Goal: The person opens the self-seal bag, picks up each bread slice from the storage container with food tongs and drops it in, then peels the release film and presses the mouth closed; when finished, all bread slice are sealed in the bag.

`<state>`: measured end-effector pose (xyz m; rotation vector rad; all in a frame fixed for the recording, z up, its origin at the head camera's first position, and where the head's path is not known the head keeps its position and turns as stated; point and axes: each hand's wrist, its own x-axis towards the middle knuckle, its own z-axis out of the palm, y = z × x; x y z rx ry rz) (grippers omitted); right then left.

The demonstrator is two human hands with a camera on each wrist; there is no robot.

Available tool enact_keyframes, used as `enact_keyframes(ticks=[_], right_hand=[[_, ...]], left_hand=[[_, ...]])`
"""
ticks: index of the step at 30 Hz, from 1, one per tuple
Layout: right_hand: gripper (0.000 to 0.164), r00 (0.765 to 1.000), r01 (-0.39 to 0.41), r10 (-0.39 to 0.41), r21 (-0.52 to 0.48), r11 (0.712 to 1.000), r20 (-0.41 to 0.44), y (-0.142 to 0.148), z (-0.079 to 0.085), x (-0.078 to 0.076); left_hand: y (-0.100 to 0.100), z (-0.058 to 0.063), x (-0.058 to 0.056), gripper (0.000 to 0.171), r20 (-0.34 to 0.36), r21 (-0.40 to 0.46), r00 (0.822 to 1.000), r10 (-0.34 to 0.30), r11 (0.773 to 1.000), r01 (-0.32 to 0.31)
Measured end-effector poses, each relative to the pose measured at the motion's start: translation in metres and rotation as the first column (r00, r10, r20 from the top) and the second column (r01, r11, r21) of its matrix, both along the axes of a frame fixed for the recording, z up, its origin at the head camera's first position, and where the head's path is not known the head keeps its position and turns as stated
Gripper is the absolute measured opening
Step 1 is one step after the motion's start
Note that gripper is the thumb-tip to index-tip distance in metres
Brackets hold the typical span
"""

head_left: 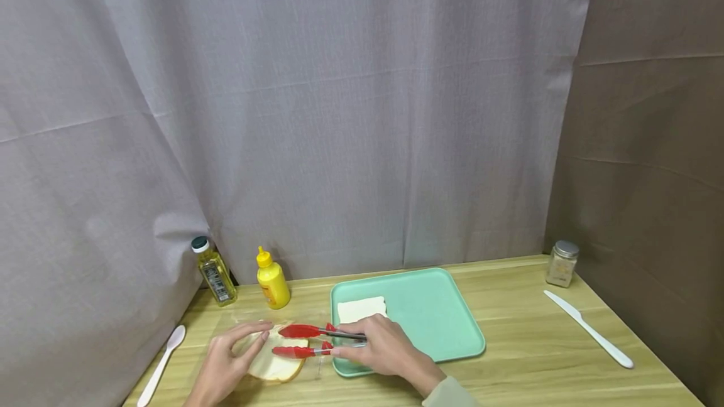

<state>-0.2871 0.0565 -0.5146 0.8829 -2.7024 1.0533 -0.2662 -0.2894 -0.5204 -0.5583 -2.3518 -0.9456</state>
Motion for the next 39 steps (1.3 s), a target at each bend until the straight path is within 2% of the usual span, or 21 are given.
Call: enact_keyframes(ticks=[5, 14, 27, 35, 39], right_hand=[[0.055, 0.999, 0.000, 0.000, -0.012, 1.000, 0.040, 0.017, -0.001, 0.001], [0.064, 0.999, 0.036, -0.035, 0.021, 0.999, -0.024, 0.058, 0.000, 0.009], [0.079, 0.994, 0.105, -0.104, 0.013, 0.994, -0.045, 0.108, 0.004, 0.030], [0.073, 0.987, 0.140, -0.136, 0.042, 0.989, -0.090, 0.126, 0.002, 0.037], [0.077, 0.982, 0.178, -0.173, 0.064, 0.982, -0.071, 0.135, 0.001, 0.037]], left_hand=[[-0.001, 0.000, -0.001, 0.032, 0.002, -0.004, 1.000, 0.017, 1.000, -0.017], [-0.002, -0.002, -0.001, 0.032, -0.008, -0.004, 1.000, 0.022, 1.000, -0.022], [-0.002, -0.003, 0.000, 0.028, -0.016, -0.011, 1.000, 0.024, 1.000, -0.024], [-0.002, -0.003, 0.001, 0.029, -0.011, -0.010, 1.000, 0.026, 1.000, -0.026], [0.000, -0.003, 0.001, 0.029, -0.015, -0.011, 1.000, 0.022, 1.000, -0.022]])
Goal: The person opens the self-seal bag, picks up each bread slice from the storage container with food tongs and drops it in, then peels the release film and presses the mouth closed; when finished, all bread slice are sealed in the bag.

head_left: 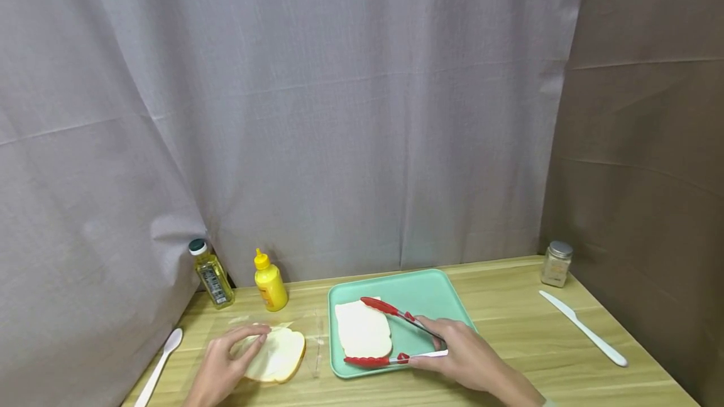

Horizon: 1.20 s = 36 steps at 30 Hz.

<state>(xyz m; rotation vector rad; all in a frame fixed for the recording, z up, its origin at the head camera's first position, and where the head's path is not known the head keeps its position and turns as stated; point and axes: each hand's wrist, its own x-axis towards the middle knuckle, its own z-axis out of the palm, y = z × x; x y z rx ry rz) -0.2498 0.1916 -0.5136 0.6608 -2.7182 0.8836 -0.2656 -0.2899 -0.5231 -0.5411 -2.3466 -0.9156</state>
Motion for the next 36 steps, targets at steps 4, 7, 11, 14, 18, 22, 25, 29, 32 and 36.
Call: enact_keyframes(ticks=[4, 7, 11, 14, 18, 22, 25, 29, 32, 36], right_hand=[[0.085, 0.999, 0.038, -0.038, 0.006, 0.999, 0.028, 0.011, 0.000, -0.001], [0.088, 0.998, 0.062, -0.062, 0.005, 0.998, 0.029, 0.022, -0.002, -0.002], [0.088, 0.996, 0.082, -0.082, -0.011, 0.997, 0.025, 0.035, -0.004, -0.003], [0.087, 0.996, 0.082, -0.081, -0.029, 0.996, 0.032, 0.041, -0.004, -0.003], [0.083, 0.998, 0.061, -0.060, -0.048, 0.997, 0.023, 0.041, -0.003, -0.003], [0.077, 0.997, 0.071, -0.068, -0.057, 0.996, 0.048, 0.031, -0.001, -0.002], [0.080, 0.988, 0.124, -0.118, -0.056, 0.991, 0.101, 0.020, 0.001, -0.002], [0.084, 0.972, 0.196, -0.188, -0.043, 0.980, 0.140, 0.006, 0.002, -0.003], [0.085, 0.964, 0.224, -0.215, -0.040, 0.974, 0.154, -0.003, 0.003, -0.003], [0.088, 0.965, 0.219, -0.209, -0.046, 0.975, 0.156, -0.011, 0.002, -0.003]], left_hand=[[0.002, 0.000, 0.000, 0.029, 0.013, 0.000, 1.000, 0.001, 1.000, -0.001], [0.002, 0.000, 0.000, 0.029, 0.027, 0.001, 1.000, 0.000, 1.000, 0.000], [0.002, 0.001, 0.000, 0.030, 0.032, -0.001, 0.999, 0.002, 1.000, -0.002], [0.002, 0.001, -0.001, 0.030, 0.029, -0.002, 1.000, 0.002, 1.000, -0.002], [0.001, 0.001, -0.001, 0.028, 0.044, -0.001, 0.999, 0.000, 1.000, 0.000], [0.002, 0.002, -0.001, 0.028, 0.037, -0.003, 0.999, -0.005, 1.000, 0.005], [0.001, 0.002, 0.000, 0.027, 0.008, -0.004, 1.000, -0.018, 1.000, 0.018], [0.000, 0.002, -0.001, 0.027, -0.011, -0.006, 1.000, -0.029, 1.000, 0.028], [0.000, 0.001, -0.001, 0.026, 0.002, -0.004, 1.000, -0.026, 1.000, 0.026], [-0.001, 0.001, 0.000, 0.026, 0.020, -0.002, 1.000, -0.012, 1.000, 0.012]])
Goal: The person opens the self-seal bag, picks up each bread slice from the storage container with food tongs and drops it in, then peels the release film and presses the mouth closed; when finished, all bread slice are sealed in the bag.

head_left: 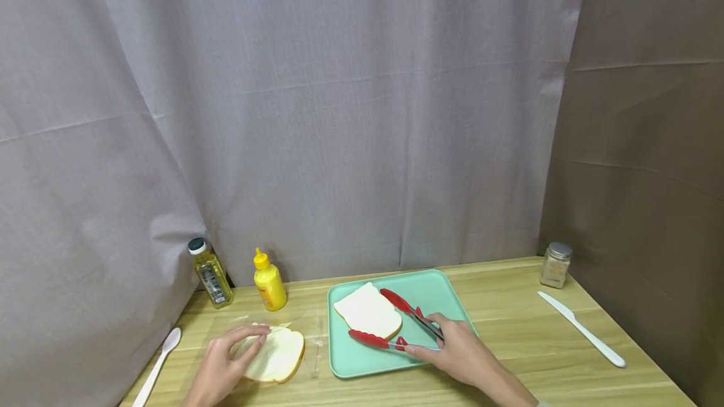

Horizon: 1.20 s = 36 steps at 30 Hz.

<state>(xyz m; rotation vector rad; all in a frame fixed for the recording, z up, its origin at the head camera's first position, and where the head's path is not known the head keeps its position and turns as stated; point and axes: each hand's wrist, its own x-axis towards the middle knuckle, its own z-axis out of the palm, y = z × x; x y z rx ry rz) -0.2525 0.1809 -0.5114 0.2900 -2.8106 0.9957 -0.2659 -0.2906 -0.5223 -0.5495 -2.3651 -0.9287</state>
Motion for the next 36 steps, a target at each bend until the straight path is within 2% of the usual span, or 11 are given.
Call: enact_keyframes(ticks=[8, 13, 17, 24, 36], right_hand=[[0.092, 1.000, -0.014, 0.014, 0.042, 0.999, 0.006, -0.002, -0.004, 0.000], [0.090, 0.998, -0.020, 0.022, 0.047, 0.999, -0.050, 0.002, -0.006, -0.004], [0.085, 0.995, -0.062, 0.066, 0.044, 0.997, -0.078, 0.007, -0.006, -0.008], [0.087, 0.997, -0.076, 0.076, 0.009, 0.997, -0.027, 0.015, -0.005, -0.012], [0.082, 0.995, -0.103, 0.103, -0.035, 0.994, -0.014, 0.025, -0.010, -0.018]], left_hand=[[0.001, 0.001, 0.001, 0.027, -0.012, -0.007, 1.000, 0.006, 1.000, -0.006], [0.002, 0.002, 0.001, 0.024, -0.003, -0.005, 1.000, 0.009, 1.000, -0.009], [0.003, 0.002, 0.001, 0.023, -0.011, -0.008, 1.000, 0.007, 1.000, -0.007], [0.004, 0.002, 0.000, 0.024, -0.012, -0.008, 1.000, 0.014, 1.000, -0.014], [0.003, 0.002, 0.000, 0.023, -0.002, -0.007, 1.000, 0.013, 1.000, -0.013]])
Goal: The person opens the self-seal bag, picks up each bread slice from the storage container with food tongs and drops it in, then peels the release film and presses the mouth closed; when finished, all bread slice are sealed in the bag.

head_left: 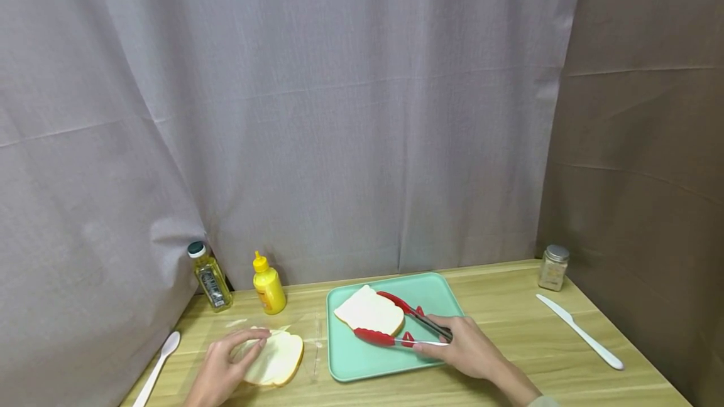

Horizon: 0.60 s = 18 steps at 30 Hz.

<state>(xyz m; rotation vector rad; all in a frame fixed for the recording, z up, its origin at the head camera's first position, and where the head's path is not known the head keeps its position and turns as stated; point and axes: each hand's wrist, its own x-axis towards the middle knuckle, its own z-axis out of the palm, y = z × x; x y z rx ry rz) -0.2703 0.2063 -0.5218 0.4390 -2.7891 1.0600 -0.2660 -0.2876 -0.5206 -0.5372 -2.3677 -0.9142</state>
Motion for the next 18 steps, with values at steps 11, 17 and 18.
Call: enact_keyframes(ticks=[11, 17, 18], right_hand=[[0.085, 0.999, -0.013, 0.015, -0.042, 0.999, 0.050, 0.0086, 0.0002, -0.0043], [0.085, 0.998, -0.018, 0.022, -0.060, 0.998, 0.065, 0.0106, 0.0016, -0.0053], [0.085, 0.997, -0.016, 0.020, -0.060, 0.998, 0.068, 0.0107, 0.0017, -0.0054]], left_hand=[[-0.0004, -0.0008, 0.0004, 0.021, -0.036, -0.001, 0.999, -0.012, 1.000, 0.012], [-0.0005, -0.0010, -0.0003, 0.022, -0.018, 0.001, 1.000, -0.004, 1.000, 0.004], [-0.0006, -0.0011, -0.0005, 0.022, -0.010, 0.000, 1.000, -0.002, 1.000, 0.002]])
